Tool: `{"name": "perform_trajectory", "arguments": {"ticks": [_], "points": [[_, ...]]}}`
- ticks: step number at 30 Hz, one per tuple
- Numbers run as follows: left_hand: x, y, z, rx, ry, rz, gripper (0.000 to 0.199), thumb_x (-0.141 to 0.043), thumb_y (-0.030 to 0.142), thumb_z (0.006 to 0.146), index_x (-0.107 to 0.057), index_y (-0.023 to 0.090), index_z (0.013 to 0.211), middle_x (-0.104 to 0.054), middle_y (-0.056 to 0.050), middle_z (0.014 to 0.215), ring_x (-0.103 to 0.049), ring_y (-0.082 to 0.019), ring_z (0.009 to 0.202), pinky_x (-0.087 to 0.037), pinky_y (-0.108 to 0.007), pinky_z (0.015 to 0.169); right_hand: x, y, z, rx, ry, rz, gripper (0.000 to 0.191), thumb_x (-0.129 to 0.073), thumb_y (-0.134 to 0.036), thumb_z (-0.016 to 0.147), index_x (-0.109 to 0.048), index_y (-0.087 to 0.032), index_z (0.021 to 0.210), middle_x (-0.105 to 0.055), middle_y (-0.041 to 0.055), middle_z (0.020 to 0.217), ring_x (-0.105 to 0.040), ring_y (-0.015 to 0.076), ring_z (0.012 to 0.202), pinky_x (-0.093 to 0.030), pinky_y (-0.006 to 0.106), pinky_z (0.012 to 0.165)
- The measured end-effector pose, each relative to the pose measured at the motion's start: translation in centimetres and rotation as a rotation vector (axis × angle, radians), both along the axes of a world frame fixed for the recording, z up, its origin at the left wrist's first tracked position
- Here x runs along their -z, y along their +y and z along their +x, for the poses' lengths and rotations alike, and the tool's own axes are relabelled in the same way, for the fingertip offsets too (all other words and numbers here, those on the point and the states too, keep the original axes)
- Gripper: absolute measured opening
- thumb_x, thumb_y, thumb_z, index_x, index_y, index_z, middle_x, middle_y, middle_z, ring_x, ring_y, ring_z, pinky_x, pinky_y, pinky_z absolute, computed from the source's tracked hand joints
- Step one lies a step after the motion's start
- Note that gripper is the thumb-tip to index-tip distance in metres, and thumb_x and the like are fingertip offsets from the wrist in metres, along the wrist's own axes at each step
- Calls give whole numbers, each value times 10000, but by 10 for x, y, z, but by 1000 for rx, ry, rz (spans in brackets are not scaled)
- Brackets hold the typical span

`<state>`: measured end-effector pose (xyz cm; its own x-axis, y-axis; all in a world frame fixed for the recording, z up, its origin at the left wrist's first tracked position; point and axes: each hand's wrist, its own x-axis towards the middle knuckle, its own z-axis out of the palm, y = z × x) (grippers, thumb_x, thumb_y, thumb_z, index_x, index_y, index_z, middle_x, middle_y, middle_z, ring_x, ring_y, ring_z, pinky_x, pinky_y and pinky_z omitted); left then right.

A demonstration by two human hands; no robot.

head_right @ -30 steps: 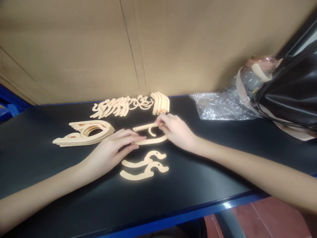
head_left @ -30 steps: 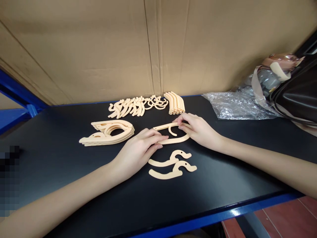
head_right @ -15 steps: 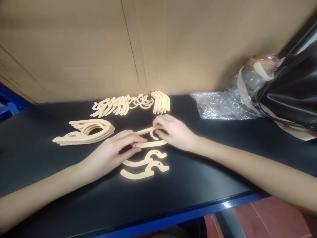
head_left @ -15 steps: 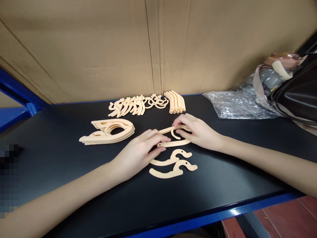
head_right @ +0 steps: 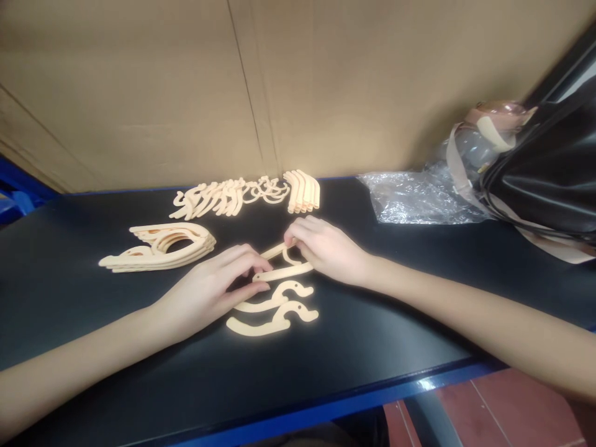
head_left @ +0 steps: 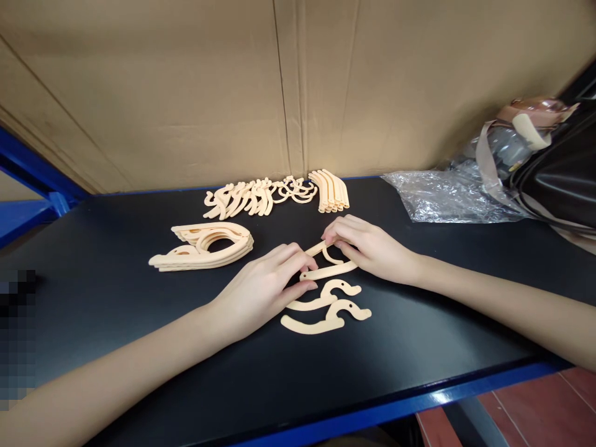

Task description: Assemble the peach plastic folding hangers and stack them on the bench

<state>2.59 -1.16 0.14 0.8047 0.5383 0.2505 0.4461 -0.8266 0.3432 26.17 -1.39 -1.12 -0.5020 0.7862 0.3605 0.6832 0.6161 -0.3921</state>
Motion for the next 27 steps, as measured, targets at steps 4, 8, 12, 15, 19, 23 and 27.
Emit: {"name": "perform_trajectory", "arguments": {"ticks": [4,8,12,15,19,23,27], "points": [[-1,0,0,4,-27,-27,118,-543,278,916,-543,209,1011,-575,2,885,-541,-148,830,-422,-245,667,0,0,0,51,26,-20,184,-406,-101,890,-531,-200,981,-615,52,957,-564,198,893,-472,372,795],[-2,0,0,-55,-62,-90,99,-499,303,933,-508,204,927,-560,12,842,-530,-126,728,-411,-236,628,1,0,0,35,35,-8,196,-394,-99,888,-541,-204,963,-615,52,945,-566,201,892,-474,386,798],[-3,-1,-1,-79,-51,-41,150,-406,255,958,-433,199,822,-507,27,752,-465,-110,625,-360,-227,568,-1,-1,1,21,83,-12,152,-444,-144,893,-536,-210,995,-598,57,1000,-569,200,943,-479,376,836],[-3,-1,0,-2,-56,83,185,-362,223,964,-415,196,789,-492,15,737,-442,-120,634,-340,-233,561,-3,-3,1,8,121,28,114,-479,-189,902,-537,-210,997,-598,62,1019,-558,202,988,-467,370,867],[-4,0,-1,71,-31,158,291,-355,254,977,-440,192,706,-502,1,685,-427,-135,647,-336,-250,579,-7,-6,-1,-84,110,168,66,-494,-238,917,-555,-212,911,-633,52,978,-557,192,927,-450,358,827],[-5,0,-3,182,34,161,326,-452,359,946,-482,191,668,-528,-2,664,-446,-136,661,-343,-248,574,-8,-10,-3,-160,19,280,103,-518,-260,907,-565,-212,829,-646,38,955,-550,172,851,-420,344,776],[-4,-3,-4,160,23,138,198,-550,375,883,-539,195,801,-606,-1,775,-503,-136,712,-360,-238,569,-7,-11,-2,-164,4,300,120,-517,-256,909,-567,-207,811,-646,40,948,-542,164,833,-414,338,768]]}}
